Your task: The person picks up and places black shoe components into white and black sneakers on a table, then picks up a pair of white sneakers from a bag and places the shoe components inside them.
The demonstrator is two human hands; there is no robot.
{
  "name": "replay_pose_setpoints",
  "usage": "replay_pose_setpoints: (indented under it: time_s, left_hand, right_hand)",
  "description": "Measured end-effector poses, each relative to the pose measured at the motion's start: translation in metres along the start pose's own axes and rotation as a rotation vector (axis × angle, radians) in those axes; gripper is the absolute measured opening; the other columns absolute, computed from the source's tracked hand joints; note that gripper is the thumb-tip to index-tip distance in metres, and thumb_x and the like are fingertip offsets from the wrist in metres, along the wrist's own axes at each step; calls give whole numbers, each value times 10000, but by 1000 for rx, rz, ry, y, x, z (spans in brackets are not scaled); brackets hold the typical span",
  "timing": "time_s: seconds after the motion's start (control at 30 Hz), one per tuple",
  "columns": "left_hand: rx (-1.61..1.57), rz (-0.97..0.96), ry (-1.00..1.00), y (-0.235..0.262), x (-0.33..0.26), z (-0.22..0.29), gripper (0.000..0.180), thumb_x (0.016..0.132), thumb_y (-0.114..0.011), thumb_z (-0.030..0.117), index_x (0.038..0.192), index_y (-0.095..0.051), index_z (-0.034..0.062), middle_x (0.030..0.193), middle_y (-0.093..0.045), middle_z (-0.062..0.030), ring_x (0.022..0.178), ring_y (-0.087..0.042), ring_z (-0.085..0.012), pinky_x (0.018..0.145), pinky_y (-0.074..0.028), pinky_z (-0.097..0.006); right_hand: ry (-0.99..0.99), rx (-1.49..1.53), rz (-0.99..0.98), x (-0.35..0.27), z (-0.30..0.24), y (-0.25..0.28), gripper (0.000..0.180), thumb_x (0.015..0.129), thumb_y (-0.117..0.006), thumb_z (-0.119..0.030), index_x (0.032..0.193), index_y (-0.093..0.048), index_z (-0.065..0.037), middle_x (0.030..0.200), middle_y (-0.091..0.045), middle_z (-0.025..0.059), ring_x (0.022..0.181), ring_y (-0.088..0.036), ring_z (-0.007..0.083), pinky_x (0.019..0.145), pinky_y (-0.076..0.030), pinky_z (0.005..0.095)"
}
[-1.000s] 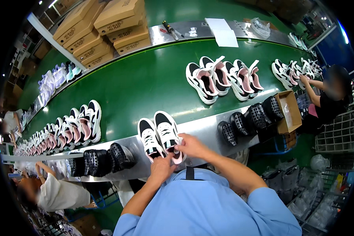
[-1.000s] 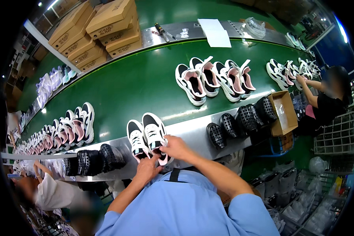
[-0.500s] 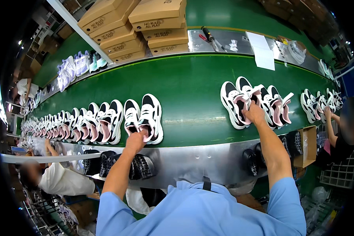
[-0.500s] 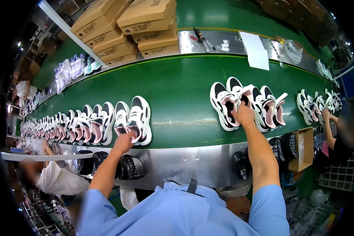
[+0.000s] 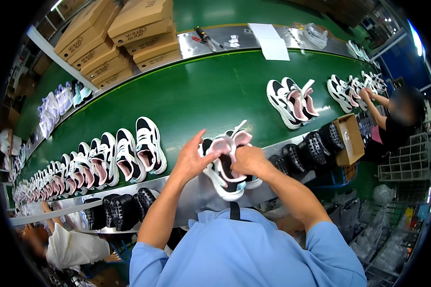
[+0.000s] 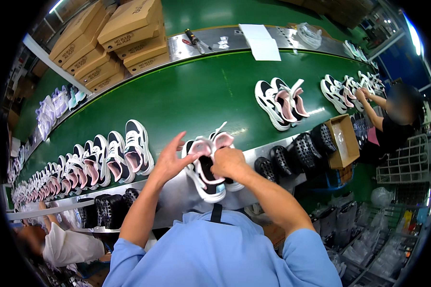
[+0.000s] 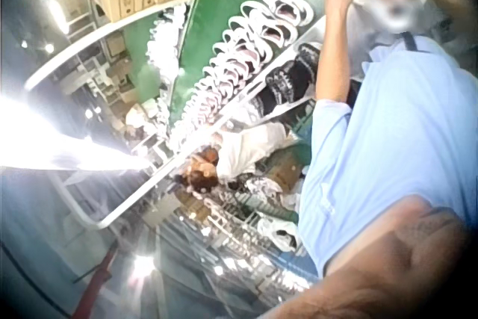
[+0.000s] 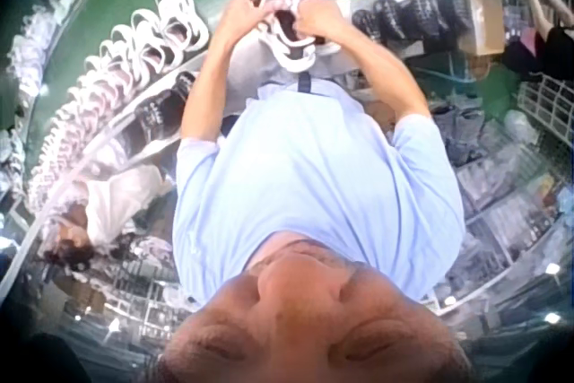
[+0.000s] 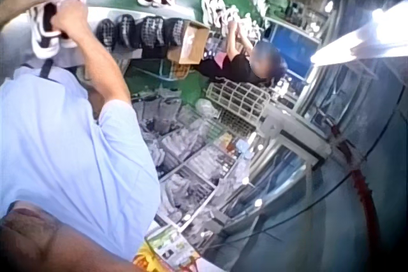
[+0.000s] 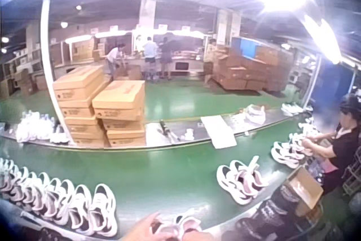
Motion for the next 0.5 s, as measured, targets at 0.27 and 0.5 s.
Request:
replay_pose_setpoints:
  time_s: [0.27,0.5]
  left_hand:
    - [452,-284,36,-67,22,62,719,830,-778,545,1261,-717,-28,995,-752,-265,965,-741,-382,862,-576,-448]
    - [212,-352,-60,-120,9,11,277,935,-717,387,955,-811,128,736,-740,-87,748,-732,-299,723,-568,-440]
  right_hand:
    - [15,47,303,-49,-7,-95,226,815,-694,-158,989,-696,-13,813,-760,174,761,-777,320,661,-608,448]
    - [-61,376,640,-129,61,-82,388,890,-763,-368,1013,-640,-21,873,-710,196,845,-708,405,737,-574,488]
Point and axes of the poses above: each hand's wrist, its own x-axis towards the middle knuckle, its own y-axis out of the back of the hand, z = x × y, the point moved 3 cm from there along x, towards the middle knuckle
